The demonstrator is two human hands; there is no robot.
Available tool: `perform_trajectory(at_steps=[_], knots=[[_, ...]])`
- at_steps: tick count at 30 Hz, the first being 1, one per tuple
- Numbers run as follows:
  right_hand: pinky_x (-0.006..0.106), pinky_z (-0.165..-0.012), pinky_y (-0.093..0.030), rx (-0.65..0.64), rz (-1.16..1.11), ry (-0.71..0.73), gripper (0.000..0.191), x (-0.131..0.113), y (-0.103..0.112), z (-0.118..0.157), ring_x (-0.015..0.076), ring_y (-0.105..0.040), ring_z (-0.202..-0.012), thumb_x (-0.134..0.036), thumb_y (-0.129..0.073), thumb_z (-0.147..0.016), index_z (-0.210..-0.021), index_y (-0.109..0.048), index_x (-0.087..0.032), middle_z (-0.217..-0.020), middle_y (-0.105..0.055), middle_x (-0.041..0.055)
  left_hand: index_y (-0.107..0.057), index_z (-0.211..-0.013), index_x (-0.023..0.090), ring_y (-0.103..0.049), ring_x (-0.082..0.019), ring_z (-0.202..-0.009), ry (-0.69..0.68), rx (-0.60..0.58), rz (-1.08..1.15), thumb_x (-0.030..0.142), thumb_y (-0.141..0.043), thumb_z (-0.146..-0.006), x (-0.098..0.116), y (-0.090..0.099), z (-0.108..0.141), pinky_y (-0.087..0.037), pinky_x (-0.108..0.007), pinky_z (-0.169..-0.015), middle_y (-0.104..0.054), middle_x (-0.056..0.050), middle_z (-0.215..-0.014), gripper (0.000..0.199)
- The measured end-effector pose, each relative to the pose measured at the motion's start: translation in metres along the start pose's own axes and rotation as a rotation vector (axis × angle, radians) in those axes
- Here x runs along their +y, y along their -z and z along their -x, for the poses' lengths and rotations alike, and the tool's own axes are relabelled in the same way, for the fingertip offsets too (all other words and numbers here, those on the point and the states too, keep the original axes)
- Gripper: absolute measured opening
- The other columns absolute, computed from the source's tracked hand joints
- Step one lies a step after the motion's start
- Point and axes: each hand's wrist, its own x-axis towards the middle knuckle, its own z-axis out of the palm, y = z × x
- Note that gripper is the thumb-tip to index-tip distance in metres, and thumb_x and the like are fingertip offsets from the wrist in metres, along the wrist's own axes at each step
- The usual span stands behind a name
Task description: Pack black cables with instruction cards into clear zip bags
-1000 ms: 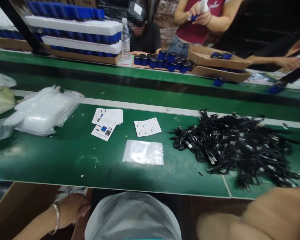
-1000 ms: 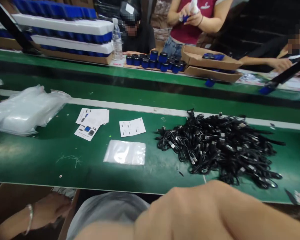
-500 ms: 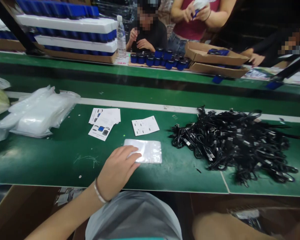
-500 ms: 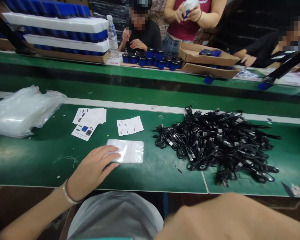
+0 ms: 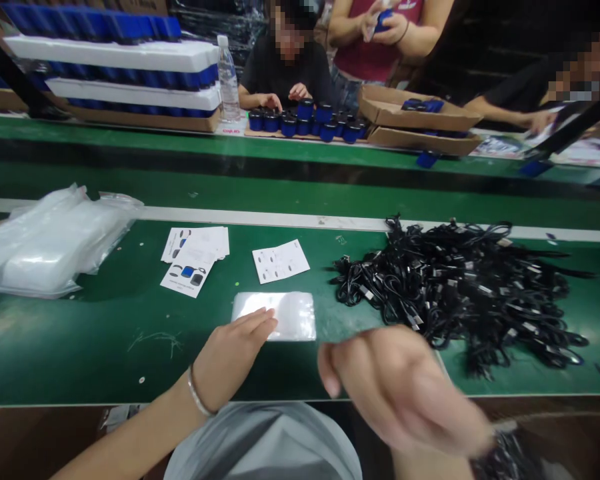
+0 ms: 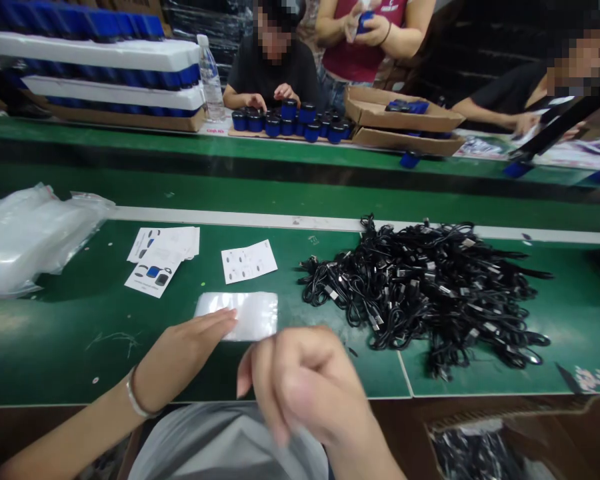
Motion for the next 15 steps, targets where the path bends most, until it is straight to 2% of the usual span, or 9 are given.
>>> perform_trajectory(at_steps=[2,4,6,8,11,15], knots=[[0.031,-0.059,-0.046,-0.024,-0.166,-0.030,0.043,-0.006,-0.005,-0.036,0.0138,-0.050,-0.049,-0.056,-0.054,-0.079,-0.053,-0.049,-0.022,-0.046,-0.052,-0.0016,-0.064,-0.099,0.015,-0.068,-0.016,-0.094,0.033,0.009,0.024,0.009,-0.032,-0.089,0.000,0.003,-0.002,-0.056,-0.028,-0.079,-0.072,-0.007,-0.103,0.034],[0.025,-0.053,-0.043,-0.026,-0.210,-0.121,0.040,-0.004,-0.011,-0.055,0.0104,-0.049,-0.049,-0.050,-0.061,-0.078,-0.055,-0.052,-0.019,-0.051,-0.054,-0.0015,-0.065,-0.097,0.016,-0.070,-0.016,-0.085,0.091,0.034,0.039,0.015,-0.037,-0.089,-0.001,0.005,-0.003,-0.057,-0.026,-0.075,-0.074,-0.005,-0.096,0.029],[0.021,-0.050,-0.041,-0.010,-0.204,-0.218,0.039,0.004,-0.016,-0.061,0.0079,-0.049,-0.047,-0.051,-0.061,-0.077,-0.062,-0.058,-0.015,-0.054,-0.056,-0.0012,-0.066,-0.093,0.017,-0.071,-0.015,-0.078,0.143,0.088,0.042,0.018,-0.042,-0.089,-0.001,0.005,-0.003,-0.057,-0.025,-0.071,-0.075,-0.004,-0.089,0.024],[0.021,-0.047,-0.043,0.015,-0.220,-0.290,0.044,0.012,-0.020,-0.062,0.0076,-0.051,-0.046,-0.057,-0.058,-0.076,-0.072,-0.062,-0.013,-0.058,-0.059,0.0002,-0.067,-0.090,0.017,-0.070,-0.014,-0.078,0.137,0.180,0.045,0.016,-0.045,-0.088,0.000,0.004,0.000,-0.057,-0.024,-0.072,-0.075,-0.003,-0.087,0.022],[0.022,-0.046,-0.046,0.027,-0.242,-0.334,0.052,0.016,-0.024,-0.065,0.0089,-0.054,-0.049,-0.063,-0.058,-0.071,-0.076,-0.063,-0.012,-0.066,-0.063,0.0035,-0.067,-0.088,0.019,-0.069,-0.014,-0.086,0.024,0.321,0.054,0.009,-0.049,-0.086,0.002,0.004,0.005,-0.053,-0.029,-0.086,-0.074,-0.002,-0.092,0.021],[0.020,-0.050,-0.047,0.027,-0.198,-0.318,0.045,0.012,-0.028,-0.069,0.0082,-0.055,-0.052,-0.057,-0.065,-0.067,-0.071,-0.062,-0.012,-0.060,-0.059,-0.0002,-0.066,-0.090,0.019,-0.067,-0.015,-0.091,-0.056,0.351,0.067,0.005,-0.050,-0.084,0.004,0.008,0.014,-0.047,-0.039,-0.097,-0.073,-0.003,-0.093,0.022]])
